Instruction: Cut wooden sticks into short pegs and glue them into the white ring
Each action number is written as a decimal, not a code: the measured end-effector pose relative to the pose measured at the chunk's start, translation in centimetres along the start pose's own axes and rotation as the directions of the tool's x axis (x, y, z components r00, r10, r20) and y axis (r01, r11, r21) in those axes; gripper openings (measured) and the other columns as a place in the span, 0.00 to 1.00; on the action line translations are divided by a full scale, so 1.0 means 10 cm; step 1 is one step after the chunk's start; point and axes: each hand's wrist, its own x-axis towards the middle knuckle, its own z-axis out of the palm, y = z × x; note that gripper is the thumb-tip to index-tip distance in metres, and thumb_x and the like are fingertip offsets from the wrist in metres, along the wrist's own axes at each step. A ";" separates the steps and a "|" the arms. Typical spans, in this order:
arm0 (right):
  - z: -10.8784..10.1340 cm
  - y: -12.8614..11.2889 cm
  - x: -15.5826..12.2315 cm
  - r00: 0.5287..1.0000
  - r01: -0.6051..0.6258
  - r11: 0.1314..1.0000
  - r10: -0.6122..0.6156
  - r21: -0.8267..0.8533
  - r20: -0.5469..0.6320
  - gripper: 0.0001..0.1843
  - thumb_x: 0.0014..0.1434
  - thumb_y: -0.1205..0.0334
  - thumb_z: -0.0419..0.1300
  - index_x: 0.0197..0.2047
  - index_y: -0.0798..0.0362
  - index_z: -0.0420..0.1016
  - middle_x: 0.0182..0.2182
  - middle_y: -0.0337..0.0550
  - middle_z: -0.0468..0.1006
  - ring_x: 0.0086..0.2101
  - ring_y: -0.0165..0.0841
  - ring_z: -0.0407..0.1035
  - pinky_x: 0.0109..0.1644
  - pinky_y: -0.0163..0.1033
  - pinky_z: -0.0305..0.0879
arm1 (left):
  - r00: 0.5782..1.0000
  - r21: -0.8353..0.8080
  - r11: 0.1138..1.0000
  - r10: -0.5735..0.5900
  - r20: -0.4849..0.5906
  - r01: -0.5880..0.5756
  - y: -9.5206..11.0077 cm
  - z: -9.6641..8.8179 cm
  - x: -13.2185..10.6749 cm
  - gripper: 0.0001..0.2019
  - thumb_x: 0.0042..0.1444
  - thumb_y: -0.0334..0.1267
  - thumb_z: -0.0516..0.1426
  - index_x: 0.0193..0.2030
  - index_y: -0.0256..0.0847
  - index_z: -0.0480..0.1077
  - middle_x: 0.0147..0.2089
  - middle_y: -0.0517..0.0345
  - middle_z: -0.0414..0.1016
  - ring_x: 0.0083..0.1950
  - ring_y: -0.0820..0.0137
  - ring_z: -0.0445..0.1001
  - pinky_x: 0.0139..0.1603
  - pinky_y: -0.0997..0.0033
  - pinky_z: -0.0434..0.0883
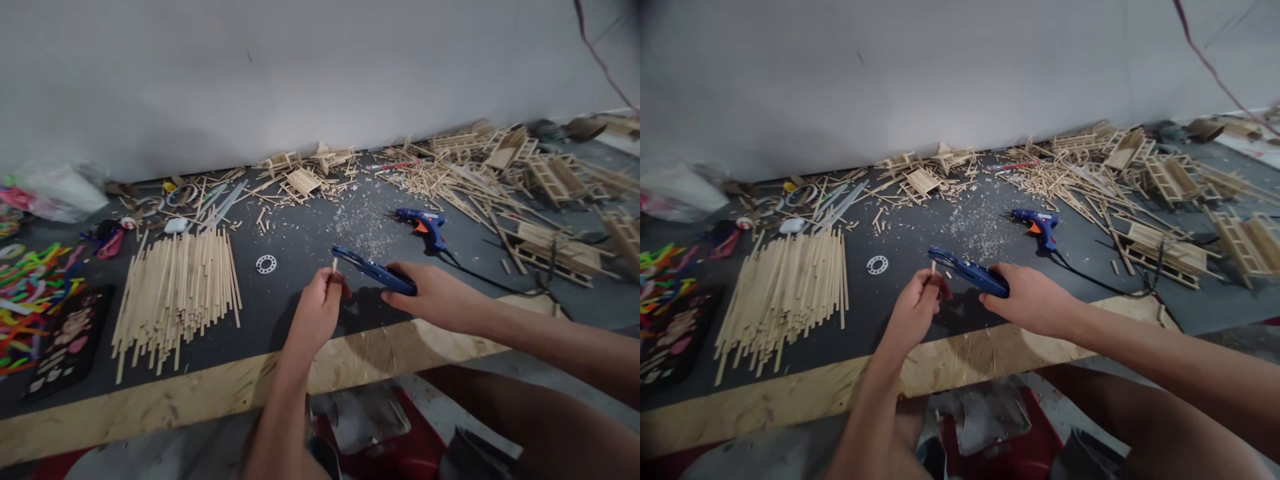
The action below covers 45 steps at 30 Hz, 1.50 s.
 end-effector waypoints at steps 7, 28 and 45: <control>0.04 -0.02 0.01 0.999 0.049 0.997 -0.050 -0.060 -0.017 0.19 0.54 0.51 0.54 0.47 0.49 0.69 0.34 0.42 0.77 0.33 0.37 0.69 0.34 0.36 0.56 | 0.997 -0.147 0.989 -0.007 0.072 0.018 -0.01 -0.01 -0.03 0.16 0.59 0.45 0.47 0.43 0.38 0.69 0.28 0.57 0.72 0.26 0.75 0.65 0.25 0.77 0.60; 0.13 -0.02 0.04 0.992 0.093 0.977 -0.107 -0.190 -0.062 0.12 0.54 0.53 0.53 0.35 0.50 0.71 0.27 0.41 0.74 0.26 0.32 0.65 0.28 0.36 0.51 | 0.988 -0.164 0.986 -0.005 0.151 0.030 -0.03 -0.01 -0.02 0.14 0.60 0.46 0.46 0.35 0.39 0.65 0.20 0.68 0.53 0.21 0.77 0.51 0.21 0.74 0.49; 0.23 0.18 0.20 0.998 0.029 0.980 -0.038 -0.195 -0.044 0.18 0.56 0.47 0.49 0.25 0.50 0.67 0.20 0.40 0.71 0.22 0.30 0.61 0.25 0.34 0.48 | 0.994 -0.065 0.997 -0.043 0.098 0.049 -0.07 0.01 0.05 0.18 0.60 0.50 0.45 0.37 0.39 0.68 0.22 0.64 0.62 0.21 0.76 0.58 0.26 0.74 0.56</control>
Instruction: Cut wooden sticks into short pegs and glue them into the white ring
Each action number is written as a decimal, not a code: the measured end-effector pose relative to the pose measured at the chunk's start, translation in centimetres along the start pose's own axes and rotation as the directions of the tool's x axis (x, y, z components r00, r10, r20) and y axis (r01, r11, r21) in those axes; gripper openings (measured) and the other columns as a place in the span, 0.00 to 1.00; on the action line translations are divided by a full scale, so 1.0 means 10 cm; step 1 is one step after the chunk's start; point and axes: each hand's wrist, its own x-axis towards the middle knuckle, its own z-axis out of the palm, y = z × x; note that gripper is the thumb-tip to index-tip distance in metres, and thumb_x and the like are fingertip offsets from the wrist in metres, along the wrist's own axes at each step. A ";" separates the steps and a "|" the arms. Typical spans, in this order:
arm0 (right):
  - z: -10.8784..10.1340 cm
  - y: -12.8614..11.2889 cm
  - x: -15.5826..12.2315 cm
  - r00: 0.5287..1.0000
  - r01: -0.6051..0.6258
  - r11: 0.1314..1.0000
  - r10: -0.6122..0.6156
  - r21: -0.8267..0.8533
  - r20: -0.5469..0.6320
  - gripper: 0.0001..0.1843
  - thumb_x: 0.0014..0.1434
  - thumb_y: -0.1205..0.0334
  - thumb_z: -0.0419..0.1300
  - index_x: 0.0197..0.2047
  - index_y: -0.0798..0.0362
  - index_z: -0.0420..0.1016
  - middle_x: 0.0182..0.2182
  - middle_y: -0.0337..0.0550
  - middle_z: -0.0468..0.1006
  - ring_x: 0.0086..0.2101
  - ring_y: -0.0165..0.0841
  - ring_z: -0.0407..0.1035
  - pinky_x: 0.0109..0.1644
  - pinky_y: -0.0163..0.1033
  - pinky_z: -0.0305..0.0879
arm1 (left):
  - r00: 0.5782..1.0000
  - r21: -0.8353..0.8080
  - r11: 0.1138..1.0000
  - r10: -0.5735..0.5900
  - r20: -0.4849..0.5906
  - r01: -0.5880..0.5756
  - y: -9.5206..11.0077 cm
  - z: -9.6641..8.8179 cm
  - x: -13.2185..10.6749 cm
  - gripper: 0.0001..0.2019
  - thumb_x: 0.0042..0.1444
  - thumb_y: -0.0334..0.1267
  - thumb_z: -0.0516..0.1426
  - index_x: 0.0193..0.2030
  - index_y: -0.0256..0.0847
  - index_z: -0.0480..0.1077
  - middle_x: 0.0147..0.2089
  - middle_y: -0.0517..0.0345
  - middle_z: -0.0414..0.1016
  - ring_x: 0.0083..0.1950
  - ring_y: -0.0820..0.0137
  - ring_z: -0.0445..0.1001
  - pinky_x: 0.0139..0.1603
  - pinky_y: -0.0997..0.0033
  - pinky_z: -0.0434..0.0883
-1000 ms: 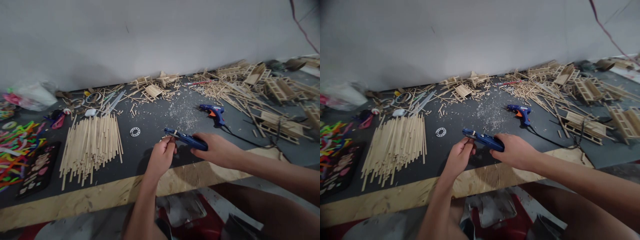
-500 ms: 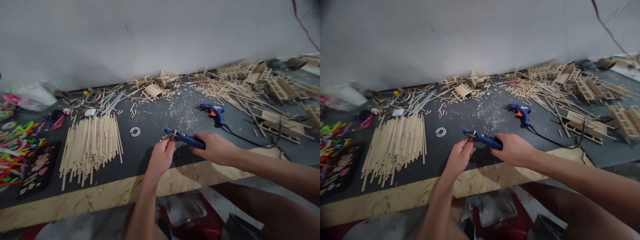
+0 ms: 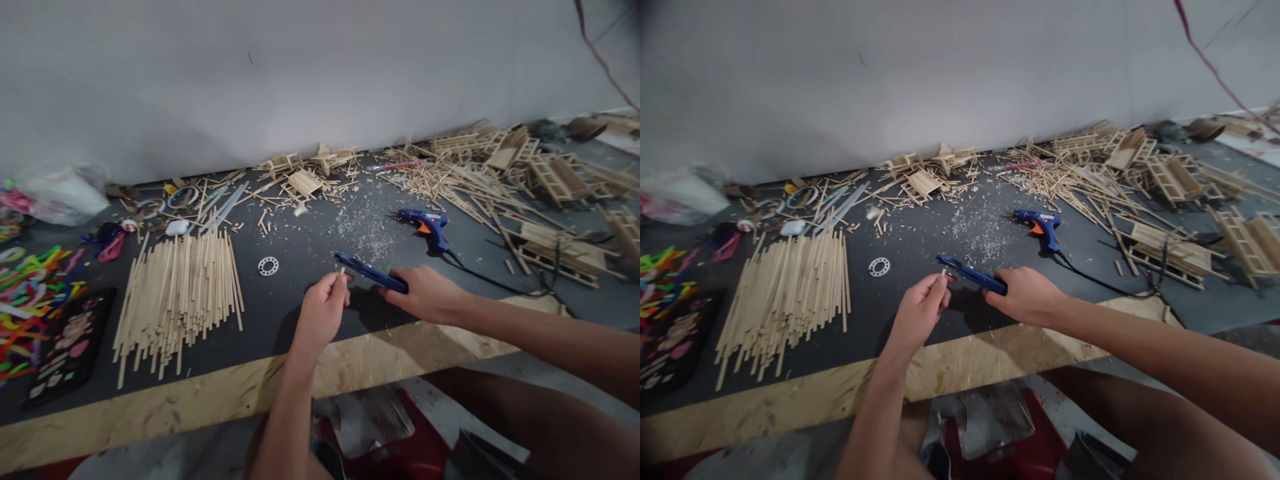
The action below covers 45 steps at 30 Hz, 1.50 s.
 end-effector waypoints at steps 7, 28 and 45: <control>-0.04 0.05 0.01 0.996 -0.078 0.997 0.077 0.010 0.050 0.18 0.55 0.46 0.50 0.25 0.51 0.69 0.22 0.41 0.72 0.23 0.31 0.63 0.25 0.34 0.50 | 0.999 0.000 1.000 0.000 0.041 0.000 -0.04 0.01 0.00 0.20 0.60 0.51 0.44 0.41 0.40 0.70 0.23 0.62 0.64 0.23 0.75 0.59 0.26 0.74 0.57; -0.19 -0.16 -0.13 0.998 0.036 0.996 -0.032 0.076 -0.060 0.19 0.54 0.52 0.54 0.46 0.51 0.69 0.33 0.43 0.77 0.33 0.38 0.70 0.32 0.36 0.56 | 0.999 -0.277 0.960 0.034 0.025 -0.026 0.06 0.14 -0.03 0.17 0.60 0.50 0.46 0.41 0.39 0.66 0.31 0.59 0.70 0.21 0.78 0.57 0.21 0.77 0.56; -0.09 -0.16 -0.09 0.998 0.001 1.000 -0.001 -0.008 -0.062 0.12 0.54 0.51 0.52 0.30 0.51 0.67 0.24 0.40 0.73 0.25 0.32 0.65 0.26 0.35 0.49 | 1.000 -0.230 0.973 0.020 -0.001 -0.020 -0.02 0.19 -0.02 0.16 0.60 0.50 0.47 0.35 0.40 0.63 0.26 0.62 0.68 0.21 0.79 0.58 0.21 0.77 0.57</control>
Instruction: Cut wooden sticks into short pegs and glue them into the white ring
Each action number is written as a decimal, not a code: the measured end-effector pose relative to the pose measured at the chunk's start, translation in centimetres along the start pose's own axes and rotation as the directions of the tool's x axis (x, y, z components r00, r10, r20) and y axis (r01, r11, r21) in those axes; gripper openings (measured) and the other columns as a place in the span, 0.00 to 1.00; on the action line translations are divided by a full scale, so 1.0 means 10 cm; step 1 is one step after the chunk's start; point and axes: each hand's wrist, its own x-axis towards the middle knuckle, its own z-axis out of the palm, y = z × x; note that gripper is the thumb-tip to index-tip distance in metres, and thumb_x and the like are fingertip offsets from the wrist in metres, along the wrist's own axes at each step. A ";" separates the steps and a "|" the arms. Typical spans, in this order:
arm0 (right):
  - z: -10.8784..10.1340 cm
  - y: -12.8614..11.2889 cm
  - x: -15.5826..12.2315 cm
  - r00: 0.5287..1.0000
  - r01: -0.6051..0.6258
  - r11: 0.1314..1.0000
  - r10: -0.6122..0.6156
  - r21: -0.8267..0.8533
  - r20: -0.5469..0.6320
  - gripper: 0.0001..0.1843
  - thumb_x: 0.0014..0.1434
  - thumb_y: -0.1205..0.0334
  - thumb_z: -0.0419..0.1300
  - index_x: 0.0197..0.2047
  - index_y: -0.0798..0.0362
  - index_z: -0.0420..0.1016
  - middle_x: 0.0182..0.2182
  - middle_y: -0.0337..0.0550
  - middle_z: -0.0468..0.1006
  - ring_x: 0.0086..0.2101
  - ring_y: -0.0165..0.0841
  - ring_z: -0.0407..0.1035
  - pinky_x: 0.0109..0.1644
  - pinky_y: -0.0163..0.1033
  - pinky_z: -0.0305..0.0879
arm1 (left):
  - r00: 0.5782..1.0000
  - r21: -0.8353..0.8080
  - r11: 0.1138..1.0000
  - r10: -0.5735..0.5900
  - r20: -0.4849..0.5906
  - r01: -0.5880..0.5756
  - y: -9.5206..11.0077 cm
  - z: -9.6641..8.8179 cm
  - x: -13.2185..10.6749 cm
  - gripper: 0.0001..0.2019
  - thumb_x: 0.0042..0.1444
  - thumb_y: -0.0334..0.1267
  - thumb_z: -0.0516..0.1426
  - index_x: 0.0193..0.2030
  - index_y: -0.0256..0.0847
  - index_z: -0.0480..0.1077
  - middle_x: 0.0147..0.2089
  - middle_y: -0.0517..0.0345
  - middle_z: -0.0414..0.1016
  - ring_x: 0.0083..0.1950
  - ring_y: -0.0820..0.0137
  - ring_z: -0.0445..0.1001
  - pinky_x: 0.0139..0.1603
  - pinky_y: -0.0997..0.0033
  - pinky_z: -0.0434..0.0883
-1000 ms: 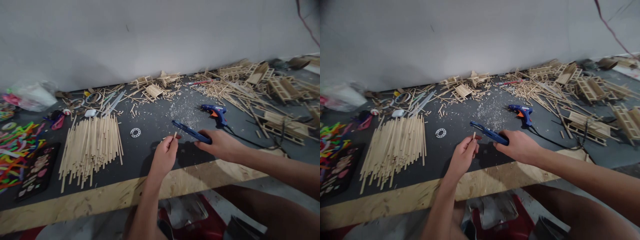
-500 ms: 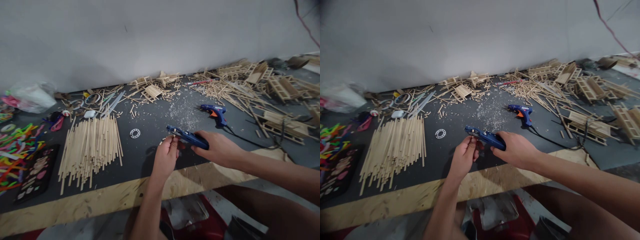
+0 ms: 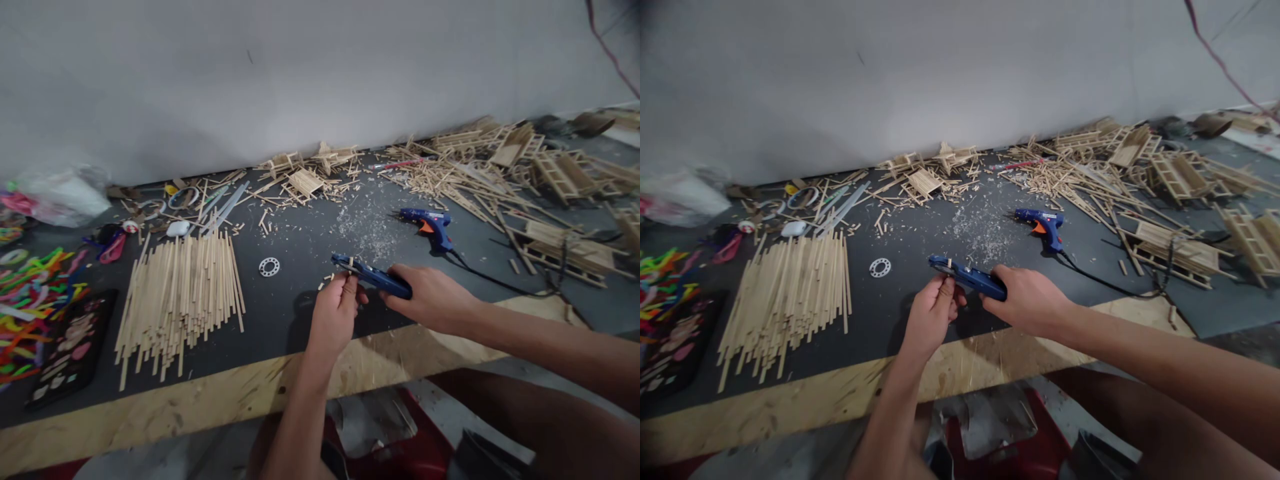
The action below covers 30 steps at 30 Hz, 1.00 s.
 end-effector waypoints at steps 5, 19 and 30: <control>0.05 0.03 0.06 0.999 -0.017 1.000 0.017 -0.006 0.042 0.15 0.55 0.49 0.50 0.29 0.51 0.68 0.22 0.41 0.73 0.23 0.32 0.64 0.25 0.35 0.47 | 0.998 -0.032 0.998 -0.058 -0.034 0.057 -0.04 0.03 0.04 0.16 0.58 0.51 0.48 0.34 0.39 0.64 0.25 0.61 0.67 0.19 0.79 0.58 0.19 0.77 0.56; 0.12 0.23 0.11 0.992 -0.066 0.997 0.070 -0.042 0.105 0.19 0.57 0.46 0.48 0.29 0.51 0.70 0.22 0.43 0.73 0.24 0.34 0.65 0.25 0.35 0.48 | 0.993 0.233 0.971 -0.031 -0.115 0.057 0.00 -0.05 0.07 0.19 0.59 0.51 0.45 0.37 0.39 0.68 0.23 0.60 0.64 0.22 0.74 0.61 0.24 0.75 0.57; 0.16 0.29 0.07 0.975 -0.222 0.966 0.217 0.133 0.049 0.21 0.57 0.45 0.47 0.28 0.51 0.70 0.21 0.41 0.72 0.23 0.34 0.64 0.25 0.34 0.49 | 0.864 0.671 0.674 0.098 -0.494 0.307 0.28 -0.88 0.00 0.14 0.54 0.48 0.50 0.36 0.42 0.70 0.25 0.58 0.70 0.26 0.69 0.65 0.27 0.73 0.56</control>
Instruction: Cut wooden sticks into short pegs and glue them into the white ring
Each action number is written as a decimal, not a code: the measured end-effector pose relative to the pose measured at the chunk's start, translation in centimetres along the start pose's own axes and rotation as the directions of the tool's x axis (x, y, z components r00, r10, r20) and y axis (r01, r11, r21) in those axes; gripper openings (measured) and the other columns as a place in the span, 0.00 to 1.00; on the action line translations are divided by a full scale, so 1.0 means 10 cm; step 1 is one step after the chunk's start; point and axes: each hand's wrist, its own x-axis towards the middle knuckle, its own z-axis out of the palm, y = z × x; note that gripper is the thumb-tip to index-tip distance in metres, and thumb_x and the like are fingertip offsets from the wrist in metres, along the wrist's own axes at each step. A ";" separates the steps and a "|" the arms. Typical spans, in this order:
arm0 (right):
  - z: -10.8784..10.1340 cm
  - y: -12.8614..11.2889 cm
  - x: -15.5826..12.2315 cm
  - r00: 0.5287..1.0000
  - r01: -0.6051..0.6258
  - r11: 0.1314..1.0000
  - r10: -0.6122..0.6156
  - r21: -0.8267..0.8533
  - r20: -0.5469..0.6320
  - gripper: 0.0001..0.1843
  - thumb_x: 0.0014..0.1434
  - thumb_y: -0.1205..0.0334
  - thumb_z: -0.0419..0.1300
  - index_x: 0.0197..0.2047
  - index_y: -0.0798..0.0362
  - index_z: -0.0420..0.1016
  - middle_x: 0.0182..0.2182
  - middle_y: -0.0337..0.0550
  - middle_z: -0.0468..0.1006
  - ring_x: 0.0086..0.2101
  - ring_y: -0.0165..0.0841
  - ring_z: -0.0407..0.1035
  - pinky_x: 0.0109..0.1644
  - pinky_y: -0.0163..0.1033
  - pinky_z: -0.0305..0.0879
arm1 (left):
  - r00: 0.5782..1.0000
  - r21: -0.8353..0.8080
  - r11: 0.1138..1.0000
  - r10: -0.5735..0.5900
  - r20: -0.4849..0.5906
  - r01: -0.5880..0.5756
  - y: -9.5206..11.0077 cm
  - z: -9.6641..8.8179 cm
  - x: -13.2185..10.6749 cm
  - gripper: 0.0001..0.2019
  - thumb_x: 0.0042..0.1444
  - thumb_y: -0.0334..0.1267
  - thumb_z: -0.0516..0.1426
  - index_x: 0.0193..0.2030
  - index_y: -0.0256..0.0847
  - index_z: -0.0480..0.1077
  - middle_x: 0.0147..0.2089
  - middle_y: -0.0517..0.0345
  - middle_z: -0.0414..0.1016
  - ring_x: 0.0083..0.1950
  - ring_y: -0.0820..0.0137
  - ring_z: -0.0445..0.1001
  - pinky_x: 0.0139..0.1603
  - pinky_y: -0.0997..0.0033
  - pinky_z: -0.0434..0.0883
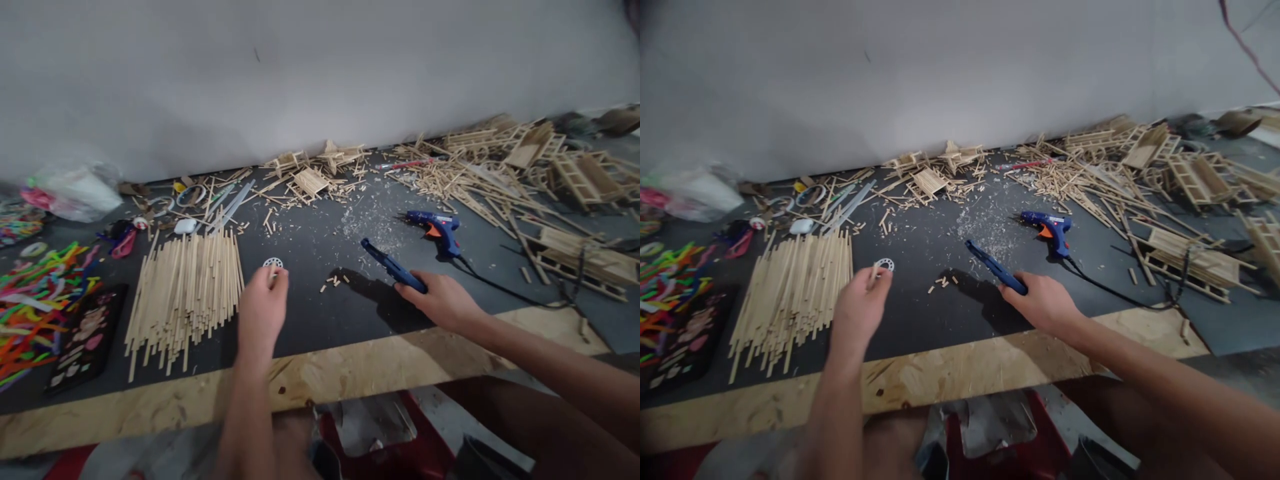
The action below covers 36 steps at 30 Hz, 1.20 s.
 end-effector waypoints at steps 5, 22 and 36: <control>0.00 0.04 0.02 0.998 -0.053 0.993 0.050 0.109 0.030 0.21 0.57 0.44 0.46 0.30 0.50 0.70 0.20 0.40 0.72 0.23 0.33 0.65 0.25 0.34 0.49 | 0.990 0.275 0.958 -0.049 -0.134 0.084 -0.29 -0.27 0.74 0.14 0.50 0.44 0.52 0.40 0.42 0.72 0.27 0.54 0.73 0.28 0.64 0.68 0.28 0.71 0.58; 0.01 0.07 0.07 0.997 -0.016 0.987 0.005 0.159 0.073 0.17 0.57 0.47 0.48 0.26 0.50 0.66 0.18 0.36 0.66 0.21 0.30 0.60 0.26 0.34 0.47 | 0.997 0.505 0.863 -0.022 0.080 -0.022 -0.65 -0.22 1.75 0.19 0.51 0.47 0.50 0.44 0.40 0.72 0.35 0.49 0.76 0.34 0.60 0.72 0.31 0.69 0.61; 0.01 0.08 0.07 0.996 -0.028 0.979 0.010 0.201 0.092 0.16 0.57 0.48 0.48 0.26 0.49 0.65 0.18 0.35 0.66 0.22 0.31 0.60 0.27 0.35 0.46 | 0.847 0.281 0.908 0.131 0.514 -0.311 -0.12 -0.21 1.38 0.18 0.51 0.52 0.49 0.36 0.41 0.71 0.32 0.58 0.74 0.31 0.68 0.70 0.31 0.73 0.59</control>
